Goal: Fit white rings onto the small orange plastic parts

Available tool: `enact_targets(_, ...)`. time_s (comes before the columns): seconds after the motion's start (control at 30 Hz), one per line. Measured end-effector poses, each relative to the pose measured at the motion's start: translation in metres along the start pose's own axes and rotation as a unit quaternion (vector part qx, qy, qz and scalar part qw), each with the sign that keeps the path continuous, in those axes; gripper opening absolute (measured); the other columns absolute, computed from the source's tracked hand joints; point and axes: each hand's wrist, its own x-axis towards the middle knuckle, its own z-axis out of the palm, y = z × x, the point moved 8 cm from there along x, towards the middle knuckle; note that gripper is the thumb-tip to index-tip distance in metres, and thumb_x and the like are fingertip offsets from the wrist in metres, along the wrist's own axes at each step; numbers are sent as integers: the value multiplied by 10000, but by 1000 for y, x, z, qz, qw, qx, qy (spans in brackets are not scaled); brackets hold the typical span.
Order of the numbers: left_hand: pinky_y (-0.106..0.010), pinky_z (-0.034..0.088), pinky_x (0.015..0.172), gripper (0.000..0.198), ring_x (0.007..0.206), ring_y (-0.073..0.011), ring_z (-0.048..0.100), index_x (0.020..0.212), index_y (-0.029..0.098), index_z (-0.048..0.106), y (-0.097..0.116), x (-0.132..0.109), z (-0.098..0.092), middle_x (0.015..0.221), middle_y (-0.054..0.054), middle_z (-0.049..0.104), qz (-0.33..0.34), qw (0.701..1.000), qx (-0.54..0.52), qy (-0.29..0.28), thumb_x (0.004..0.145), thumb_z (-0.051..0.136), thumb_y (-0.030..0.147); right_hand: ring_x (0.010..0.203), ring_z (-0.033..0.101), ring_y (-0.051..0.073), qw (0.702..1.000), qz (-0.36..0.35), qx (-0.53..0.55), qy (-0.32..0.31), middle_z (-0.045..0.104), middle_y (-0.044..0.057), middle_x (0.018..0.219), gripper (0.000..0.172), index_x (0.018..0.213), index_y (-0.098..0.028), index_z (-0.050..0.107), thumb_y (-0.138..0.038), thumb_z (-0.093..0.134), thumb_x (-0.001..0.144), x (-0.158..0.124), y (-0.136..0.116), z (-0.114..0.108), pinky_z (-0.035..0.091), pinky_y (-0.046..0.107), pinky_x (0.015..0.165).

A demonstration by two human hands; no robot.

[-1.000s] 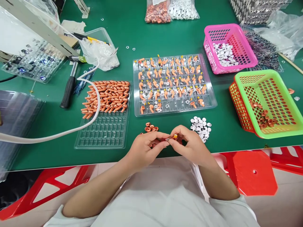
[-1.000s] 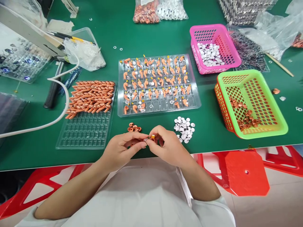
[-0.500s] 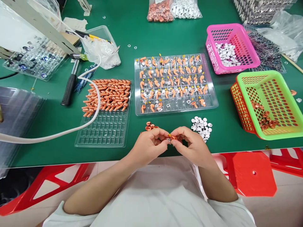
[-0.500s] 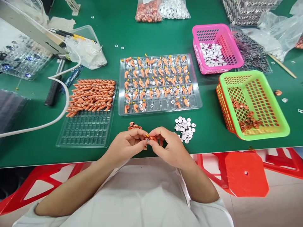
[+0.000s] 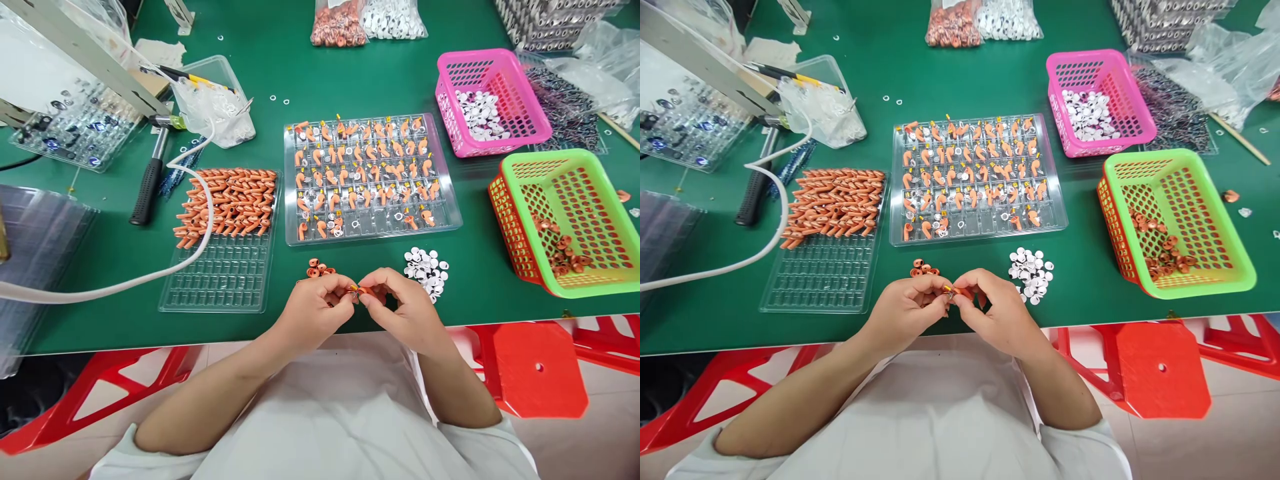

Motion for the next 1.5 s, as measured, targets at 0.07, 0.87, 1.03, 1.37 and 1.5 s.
enact_targets(0.07,-220,541,586,153,617,-136,638,805,150,704,1,0,-1,700,-21,698,12,1000,11,4,769,556,142,659,552,127,1000,0,0,1,636,-4,781,63,946,-231,616,-248,563,914,1,0,1,444,255,592)
enact_targets(0.87,-297,619,709,155,712,-169,694,882,148,736,-1,-2,-2,812,-59,740,-15,998,-60,-27,826,613,224,681,610,137,992,45,84,86,659,9,811,49,939,-227,612,-243,576,910,-14,9,7,506,260,618)
enact_targets(1.03,-302,643,733,189,756,-165,708,953,132,734,1,0,-1,887,-76,747,-33,993,-106,-35,833,637,241,671,611,137,988,52,104,105,659,16,817,97,994,-219,616,-261,577,916,-17,10,6,519,267,616)
enact_targets(1.37,-293,615,654,139,697,-163,668,856,121,720,-4,0,0,771,-54,705,-18,997,-71,6,804,608,185,668,592,134,993,29,63,100,662,10,798,82,951,-214,610,-200,567,882,-17,3,9,489,257,612)
enact_targets(1.5,-311,619,704,163,727,-176,693,894,123,726,-5,-2,0,800,-64,733,-24,997,-75,-3,831,589,182,634,549,114,995,14,32,96,623,-21,759,88,897,-220,584,-166,600,829,-17,0,10,449,234,580)
